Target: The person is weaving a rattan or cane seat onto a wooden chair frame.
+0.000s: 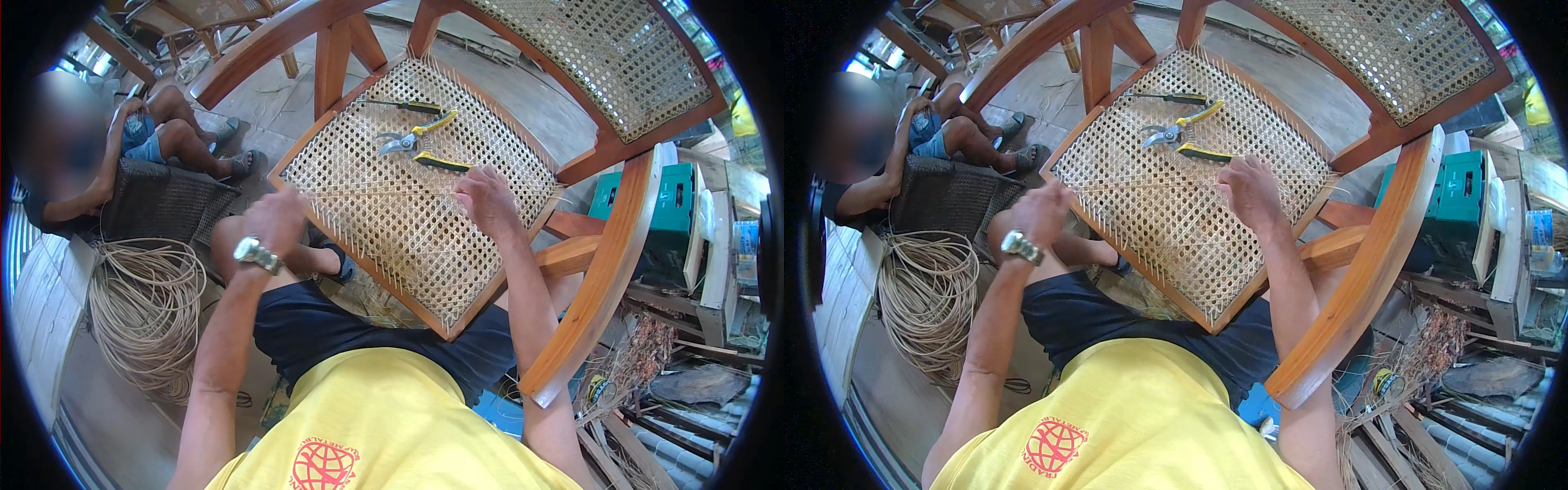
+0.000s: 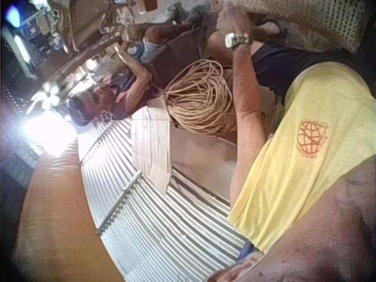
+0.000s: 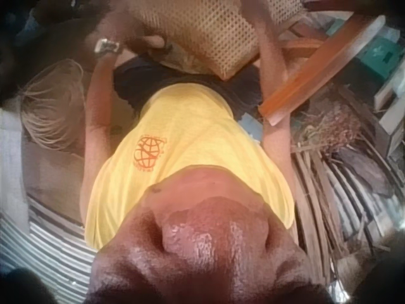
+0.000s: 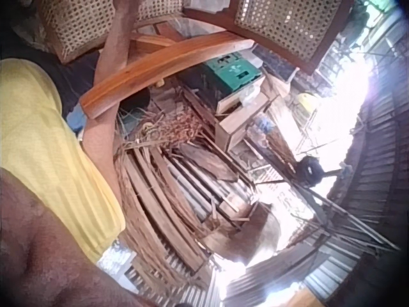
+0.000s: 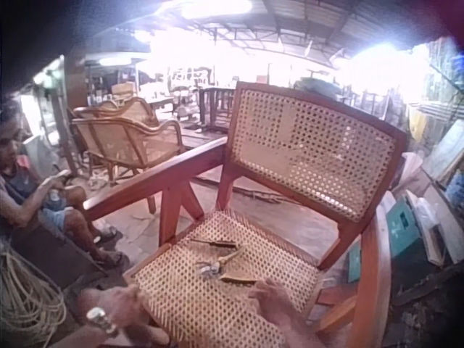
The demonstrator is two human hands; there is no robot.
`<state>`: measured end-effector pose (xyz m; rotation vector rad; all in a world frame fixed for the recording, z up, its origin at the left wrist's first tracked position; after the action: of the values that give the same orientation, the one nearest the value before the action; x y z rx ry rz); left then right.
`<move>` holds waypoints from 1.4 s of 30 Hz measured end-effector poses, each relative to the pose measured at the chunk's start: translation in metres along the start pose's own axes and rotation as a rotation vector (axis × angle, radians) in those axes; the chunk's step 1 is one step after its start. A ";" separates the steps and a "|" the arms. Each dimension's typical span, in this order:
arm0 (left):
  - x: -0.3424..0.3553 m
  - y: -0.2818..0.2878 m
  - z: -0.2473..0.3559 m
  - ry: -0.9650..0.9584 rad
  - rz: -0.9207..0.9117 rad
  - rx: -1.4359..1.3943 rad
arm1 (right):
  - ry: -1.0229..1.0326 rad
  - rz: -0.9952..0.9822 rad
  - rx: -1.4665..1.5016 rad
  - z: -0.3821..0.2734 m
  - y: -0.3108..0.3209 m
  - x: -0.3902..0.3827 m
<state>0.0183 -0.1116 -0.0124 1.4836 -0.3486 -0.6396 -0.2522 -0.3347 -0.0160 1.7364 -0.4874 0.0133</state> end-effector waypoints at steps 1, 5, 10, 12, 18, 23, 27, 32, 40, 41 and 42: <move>0.001 0.001 -0.010 0.006 -0.003 0.019 | -0.004 0.003 0.005 0.004 -0.001 -0.004; 0.008 0.011 -0.033 0.075 0.100 -0.036 | -0.196 0.129 0.244 0.020 0.001 -0.031; 0.001 0.041 -0.058 0.297 0.201 -0.298 | -0.474 0.276 0.305 0.029 0.007 -0.066; -0.012 0.055 -0.048 0.269 0.285 -0.373 | -0.408 0.340 0.179 0.027 0.014 -0.058; -0.048 0.001 0.087 -0.220 -0.040 -0.467 | -0.080 0.283 -0.051 0.010 -0.004 0.004; -0.037 -0.053 0.144 -0.342 -0.065 -0.342 | -0.316 0.502 -0.089 0.025 0.021 -0.021; -0.031 -0.065 0.143 -0.409 -0.080 -0.411 | -0.618 0.506 0.636 0.024 0.003 -0.099; -0.027 -0.038 0.089 -0.197 -0.054 -0.397 | -0.580 0.282 0.578 -0.068 -0.017 -0.162; -0.096 0.050 -0.022 -0.070 0.177 -0.692 | -0.405 0.293 0.416 -0.102 -0.019 -0.122; -0.113 0.069 -0.031 -0.084 0.266 -0.718 | -0.420 0.281 0.429 -0.096 -0.023 -0.112; -0.128 0.074 -0.031 -0.152 0.116 -0.857 | -0.447 0.265 0.433 -0.089 -0.028 -0.102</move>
<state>-0.0513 -0.0131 0.0795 0.5950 -0.2266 -0.6907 -0.3134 -0.2149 -0.0498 2.0912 -1.1066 -0.0879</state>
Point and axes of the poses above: each hand's wrist, its own x-axis towards the middle knuckle, its own y-axis out of the back of the hand, z = x × y, the point moved 9 cm from there along x, towards the middle knuckle, and after that the axes turned 11 degrees about y, right-handed, at the moved point
